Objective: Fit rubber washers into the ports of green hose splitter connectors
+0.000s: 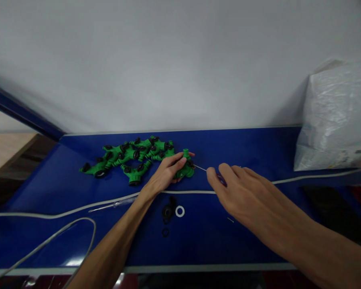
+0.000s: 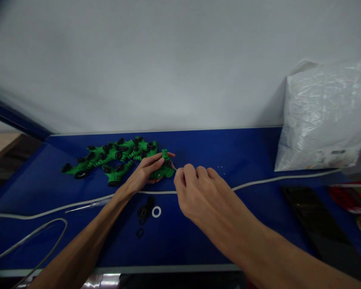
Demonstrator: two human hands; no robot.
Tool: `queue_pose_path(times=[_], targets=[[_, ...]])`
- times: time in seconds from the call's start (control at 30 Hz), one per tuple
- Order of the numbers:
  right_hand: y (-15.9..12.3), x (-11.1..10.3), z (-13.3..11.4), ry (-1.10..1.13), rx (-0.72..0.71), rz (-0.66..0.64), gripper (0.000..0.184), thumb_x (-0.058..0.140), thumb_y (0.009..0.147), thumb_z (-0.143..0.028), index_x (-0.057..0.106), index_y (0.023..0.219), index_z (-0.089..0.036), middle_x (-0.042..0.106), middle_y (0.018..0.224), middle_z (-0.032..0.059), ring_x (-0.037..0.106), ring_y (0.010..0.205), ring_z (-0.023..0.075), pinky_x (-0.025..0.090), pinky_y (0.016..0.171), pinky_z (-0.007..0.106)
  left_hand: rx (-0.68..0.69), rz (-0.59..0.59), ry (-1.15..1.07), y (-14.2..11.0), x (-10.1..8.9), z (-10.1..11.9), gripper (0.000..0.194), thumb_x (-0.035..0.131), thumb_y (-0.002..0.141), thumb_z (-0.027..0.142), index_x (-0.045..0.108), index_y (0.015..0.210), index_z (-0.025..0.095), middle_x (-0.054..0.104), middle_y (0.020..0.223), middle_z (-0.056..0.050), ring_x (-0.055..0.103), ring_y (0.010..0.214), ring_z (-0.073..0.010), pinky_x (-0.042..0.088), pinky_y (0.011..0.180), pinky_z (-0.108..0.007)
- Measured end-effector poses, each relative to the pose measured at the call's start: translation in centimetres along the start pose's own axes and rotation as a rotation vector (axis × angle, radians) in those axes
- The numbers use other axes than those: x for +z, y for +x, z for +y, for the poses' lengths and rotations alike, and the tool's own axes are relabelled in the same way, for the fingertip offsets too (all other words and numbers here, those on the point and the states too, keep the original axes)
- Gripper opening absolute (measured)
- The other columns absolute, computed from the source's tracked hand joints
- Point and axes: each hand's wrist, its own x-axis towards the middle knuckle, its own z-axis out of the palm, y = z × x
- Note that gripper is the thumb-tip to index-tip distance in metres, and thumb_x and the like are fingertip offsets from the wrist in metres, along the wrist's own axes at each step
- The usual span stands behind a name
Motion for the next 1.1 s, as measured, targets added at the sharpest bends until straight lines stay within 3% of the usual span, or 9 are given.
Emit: queue_pose_path(times=[0.17, 0.23, 0.37, 0.43, 0.67, 0.8, 0.9, 1.0, 1.1], targets=[[0.2, 0.7, 0.5, 0.576, 0.394, -0.15, 0.023, 0.048, 0.093, -0.01, 0.07, 0.091, -0.016, 0.067, 0.068, 0.0029, 0.06, 0.051, 0.0161, 0.038, 0.051, 0.028, 0.026, 0.012, 0.003, 0.0, 0.2, -0.1, 0.06, 0.056, 0.089, 0.061, 0.063, 0.134, 0.023, 0.065, 0.091, -0.006, 0.041, 0.056, -0.0102, 0.029, 0.045, -0.021], [0.5, 0.9, 0.7, 0.808, 0.552, -0.212, 0.036, 0.041, 0.102, -0.024, 0.065, 0.076, -0.019, 0.06, 0.057, -0.0013, 0.054, 0.047, 0.0134, 0.034, 0.05, 0.027, 0.023, 0.007, 0.001, 0.0, 0.2, 0.1, 0.059, 0.056, 0.09, 0.06, 0.062, 0.134, 0.023, 0.065, 0.092, -0.006, 0.041, 0.056, -0.0099, 0.029, 0.045, -0.02], [0.5, 1.3, 0.8, 0.902, 0.639, -0.201, 0.02, 0.052, 0.099, -0.03, 0.062, 0.085, -0.02, 0.052, 0.051, -0.0062, 0.045, 0.042, 0.011, 0.029, 0.046, 0.025, 0.014, -0.013, -0.016, -0.1, 0.1, 0.6, 0.056, 0.052, 0.093, 0.057, 0.059, 0.137, 0.023, 0.066, 0.098, -0.007, 0.046, 0.059, -0.0101, 0.029, 0.045, -0.019], [0.1, 1.4, 0.7, 0.803, 0.566, -0.178, 0.005, 0.056, 0.094, -0.022, 0.06, 0.094, -0.018, 0.054, 0.056, -0.0055, 0.046, 0.043, 0.0111, 0.031, 0.046, 0.024, 0.02, -0.024, -0.02, -0.1, 0.0, 0.7, 0.055, 0.052, 0.094, 0.056, 0.059, 0.137, 0.022, 0.066, 0.1, -0.007, 0.047, 0.058, -0.0099, 0.027, 0.044, -0.018], [-0.6, 0.2, 0.4, -0.09, -0.004, -0.014, 0.043, 0.048, 0.076, 0.005, 0.07, 0.112, -0.006, 0.064, 0.077, 0.0108, 0.063, 0.063, 0.0256, 0.046, 0.056, 0.034, -0.046, -0.023, 0.006, 0.0, 0.0, 0.6, 0.053, 0.054, 0.092, 0.055, 0.063, 0.133, 0.022, 0.064, 0.089, -0.004, 0.046, 0.058, -0.0103, 0.032, 0.047, -0.02], [-0.6, 0.4, 0.3, -0.121, -0.073, -0.012, 0.048, 0.052, 0.075, 0.005, 0.07, 0.118, -0.004, 0.065, 0.075, 0.0106, 0.063, 0.059, 0.0246, 0.047, 0.053, 0.033, -0.032, -0.015, 0.021, -0.1, 0.0, 0.4, 0.054, 0.054, 0.092, 0.056, 0.064, 0.131, 0.02, 0.06, 0.079, -0.002, 0.046, 0.06, -0.0122, 0.035, 0.05, -0.022], [-0.7, 1.1, 0.6, 0.127, 0.086, -0.073, 0.048, 0.051, 0.077, 0.003, 0.071, 0.118, -0.01, 0.069, 0.081, 0.01, 0.063, 0.055, 0.0211, 0.044, 0.049, 0.03, 0.005, -0.027, 0.045, -0.2, 0.1, 0.3, 0.055, 0.052, 0.093, 0.058, 0.063, 0.132, 0.021, 0.055, 0.074, 0.0, 0.044, 0.059, -0.0119, 0.035, 0.051, -0.022], [-0.3, 1.5, 0.9, 0.706, 0.408, -0.182, 0.03, 0.044, 0.095, -0.014, 0.073, 0.104, -0.016, 0.067, 0.071, 0.0047, 0.063, 0.056, 0.0178, 0.046, 0.054, 0.029, 0.04, -0.016, 0.103, -0.3, 0.2, 0.2, 0.057, 0.049, 0.094, 0.059, 0.062, 0.134, 0.021, 0.051, 0.072, 0.001, 0.044, 0.057, -0.0113, 0.034, 0.052, -0.022], [0.6, 1.0, 1.0, 1.289, 0.815, -0.429, 0.035, 0.037, 0.101, -0.029, 0.069, 0.104, -0.015, 0.039, 0.045, -0.0073, 0.041, 0.037, 0.0127, 0.036, 0.041, 0.024, 0.068, 0.023, 0.172, -0.3, 0.3, 0.3, 0.056, 0.047, 0.095, 0.059, 0.063, 0.133, 0.022, 0.052, 0.075, 0.001, 0.046, 0.061, -0.0118, 0.038, 0.055, -0.022]])
